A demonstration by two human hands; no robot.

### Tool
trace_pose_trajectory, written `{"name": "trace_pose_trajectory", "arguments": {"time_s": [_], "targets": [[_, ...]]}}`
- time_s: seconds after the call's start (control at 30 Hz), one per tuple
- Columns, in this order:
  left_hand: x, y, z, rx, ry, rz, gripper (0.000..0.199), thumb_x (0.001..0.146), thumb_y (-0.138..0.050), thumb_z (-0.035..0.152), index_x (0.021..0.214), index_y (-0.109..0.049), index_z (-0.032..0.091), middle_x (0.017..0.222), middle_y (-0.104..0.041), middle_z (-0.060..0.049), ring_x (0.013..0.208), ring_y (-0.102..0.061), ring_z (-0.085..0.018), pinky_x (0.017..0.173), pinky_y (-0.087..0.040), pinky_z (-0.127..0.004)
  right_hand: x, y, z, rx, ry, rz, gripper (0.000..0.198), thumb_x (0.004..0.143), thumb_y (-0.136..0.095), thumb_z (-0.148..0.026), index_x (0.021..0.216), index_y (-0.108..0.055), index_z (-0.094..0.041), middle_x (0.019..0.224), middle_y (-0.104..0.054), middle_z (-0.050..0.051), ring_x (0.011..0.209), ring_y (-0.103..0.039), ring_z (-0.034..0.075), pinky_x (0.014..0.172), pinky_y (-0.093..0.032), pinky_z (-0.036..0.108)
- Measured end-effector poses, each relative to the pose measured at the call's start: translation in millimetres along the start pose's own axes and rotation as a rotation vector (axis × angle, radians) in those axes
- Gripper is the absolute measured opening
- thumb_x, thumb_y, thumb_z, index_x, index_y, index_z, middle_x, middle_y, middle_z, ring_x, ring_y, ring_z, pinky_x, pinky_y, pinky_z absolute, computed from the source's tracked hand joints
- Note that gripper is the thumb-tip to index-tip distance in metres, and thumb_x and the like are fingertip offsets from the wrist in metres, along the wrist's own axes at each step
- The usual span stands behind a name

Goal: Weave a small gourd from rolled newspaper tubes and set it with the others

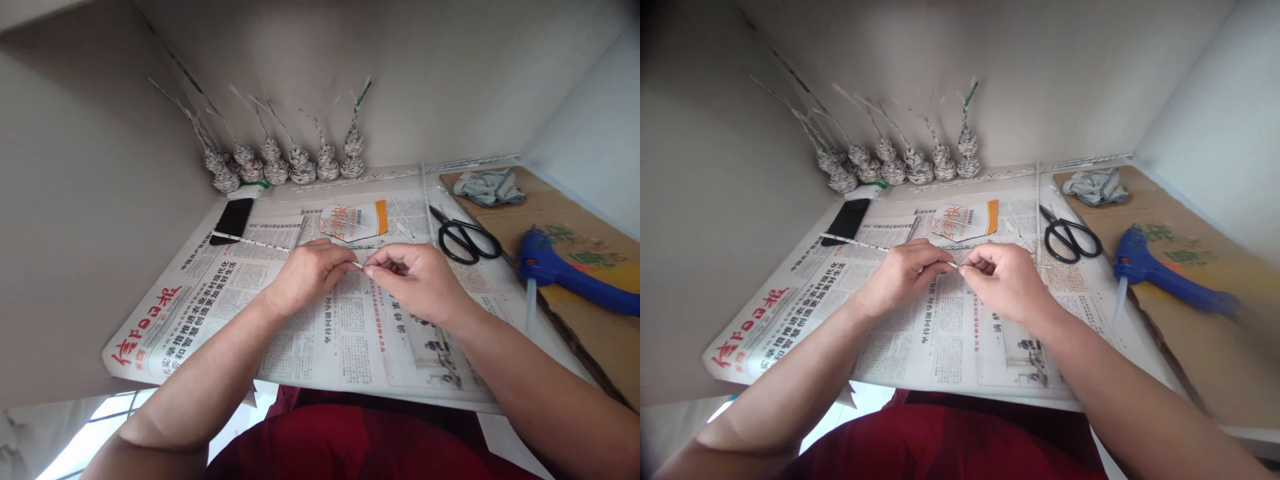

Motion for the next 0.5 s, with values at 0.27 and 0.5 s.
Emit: {"name": "trace_pose_trajectory", "arguments": {"time_s": [0.27,0.5], "targets": [[0,1,2,0.007,-0.016,-0.004,0.014,0.097,-0.058,0.024,0.094,-0.070,0.017,0.082,-0.074,-0.004,0.076,-0.065,-0.015,0.071,-0.052,-0.029,3,-2,9,0.092,-0.130,-0.071,0.014,0.075,-0.071,-0.033,0.071,-0.072,-0.019,0.053,-0.056,-0.004,0.049,-0.046,0.010,0.047,-0.035,0.025],[-1,-3,1,0.023,-0.036,-0.019,0.015,0.096,-0.059,0.024,0.095,-0.071,0.016,0.083,-0.074,-0.004,0.077,-0.066,-0.016,0.072,-0.052,-0.030,3,-6,16,0.228,-0.255,-0.102,0.012,0.071,-0.073,-0.031,0.071,-0.072,-0.019,0.056,-0.060,-0.002,0.050,-0.048,0.010,0.046,-0.035,0.024]]}}
Point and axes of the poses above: each hand's wrist, its own x-axis towards the middle knuckle, its own y-axis out of the back of the hand, z = x × y, the point moved 6 cm from there along x, towards the middle knuckle
